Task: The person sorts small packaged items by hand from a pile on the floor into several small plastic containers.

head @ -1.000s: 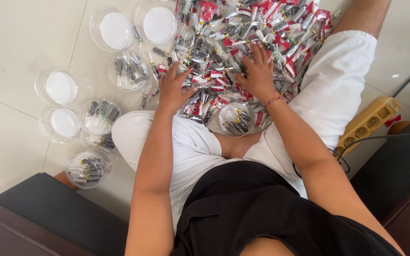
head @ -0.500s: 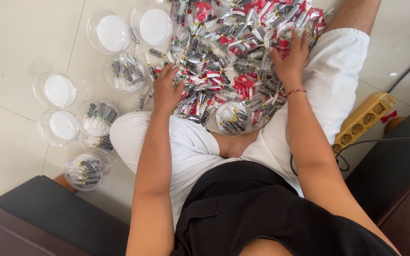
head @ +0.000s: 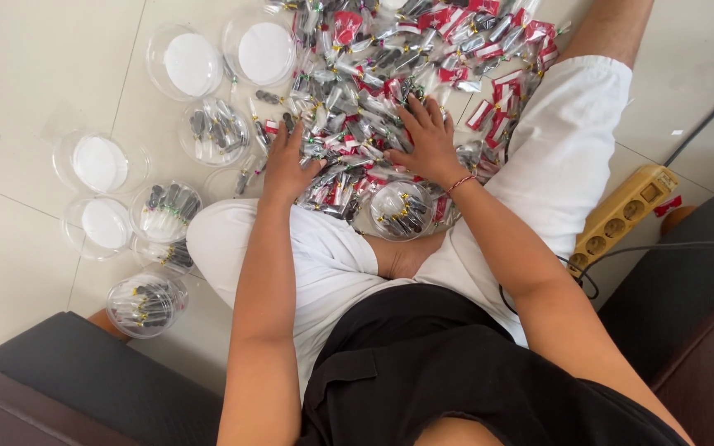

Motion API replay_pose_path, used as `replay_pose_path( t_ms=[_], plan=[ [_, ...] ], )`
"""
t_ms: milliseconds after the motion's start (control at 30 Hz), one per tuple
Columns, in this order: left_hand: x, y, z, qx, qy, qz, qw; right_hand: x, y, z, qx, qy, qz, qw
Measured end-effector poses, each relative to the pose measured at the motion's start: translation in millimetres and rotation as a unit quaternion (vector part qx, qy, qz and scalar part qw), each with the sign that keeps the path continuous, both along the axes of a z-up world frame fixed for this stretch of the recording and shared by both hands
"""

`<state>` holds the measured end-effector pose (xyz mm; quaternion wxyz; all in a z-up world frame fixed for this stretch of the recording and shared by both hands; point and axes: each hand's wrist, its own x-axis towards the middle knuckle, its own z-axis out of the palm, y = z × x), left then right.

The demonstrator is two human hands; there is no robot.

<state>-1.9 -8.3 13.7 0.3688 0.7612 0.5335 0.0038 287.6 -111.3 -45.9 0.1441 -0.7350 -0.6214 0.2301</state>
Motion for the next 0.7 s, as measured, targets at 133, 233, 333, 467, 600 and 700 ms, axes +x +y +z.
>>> replay_pose_path(
  t_ms=[133,233,333,467,600,700],
  plan=[
    [-2,-1,3,0.001,0.004,-0.006,1.000,8,3,-5,-0.009,0.015,-0.003,1.000],
    [-3,0,-8,0.005,0.011,-0.014,1.000,9,2,-3,-0.015,-0.001,-0.002,1.000],
    [-3,3,-8,0.004,0.006,-0.012,1.000,9,7,-3,-0.019,0.000,-0.002,1.000],
    [-3,0,-7,0.008,0.012,-0.012,1.000,9,4,-2,-0.016,-0.004,0.001,1.000],
    [-1,-1,2,0.004,0.015,-0.014,1.000,8,3,-3,-0.005,0.006,-0.002,1.000],
    [-3,-1,-3,0.010,0.016,-0.020,1.000,9,1,8,0.003,0.000,-0.006,1.000]
  ],
)
